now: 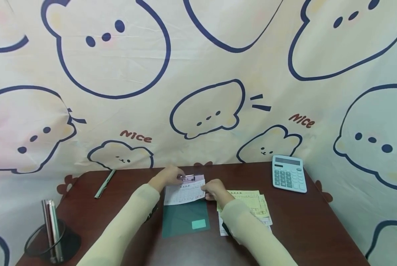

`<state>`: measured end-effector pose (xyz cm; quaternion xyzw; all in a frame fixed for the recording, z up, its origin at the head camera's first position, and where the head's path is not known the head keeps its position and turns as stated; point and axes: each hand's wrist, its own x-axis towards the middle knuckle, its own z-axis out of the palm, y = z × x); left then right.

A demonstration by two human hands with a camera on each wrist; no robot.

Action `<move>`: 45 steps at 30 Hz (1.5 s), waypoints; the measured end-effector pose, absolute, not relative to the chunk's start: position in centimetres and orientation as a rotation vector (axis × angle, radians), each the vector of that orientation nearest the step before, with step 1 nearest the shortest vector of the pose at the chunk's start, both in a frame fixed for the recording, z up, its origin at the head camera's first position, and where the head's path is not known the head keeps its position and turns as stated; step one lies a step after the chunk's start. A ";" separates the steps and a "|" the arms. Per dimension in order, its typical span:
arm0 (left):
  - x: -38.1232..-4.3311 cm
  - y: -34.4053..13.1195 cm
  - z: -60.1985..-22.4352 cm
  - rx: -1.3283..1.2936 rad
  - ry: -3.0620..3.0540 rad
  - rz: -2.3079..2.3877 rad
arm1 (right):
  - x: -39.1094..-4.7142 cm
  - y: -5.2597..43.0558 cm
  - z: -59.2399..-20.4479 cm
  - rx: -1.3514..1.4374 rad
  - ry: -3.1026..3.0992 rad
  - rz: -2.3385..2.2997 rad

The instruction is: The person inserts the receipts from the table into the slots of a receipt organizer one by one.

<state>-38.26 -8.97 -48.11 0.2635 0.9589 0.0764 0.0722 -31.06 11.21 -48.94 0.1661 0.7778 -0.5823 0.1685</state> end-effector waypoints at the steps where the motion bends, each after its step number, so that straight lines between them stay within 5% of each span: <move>1: -38.2 -8.9 -48.3 0.796 2.883 0.217 | -31.1 11.1 -49.1 0.481 2.213 -1.658; 45: -37.2 -8.0 -47.9 0.959 2.889 0.025 | -31.0 9.2 -50.6 0.499 2.358 -1.458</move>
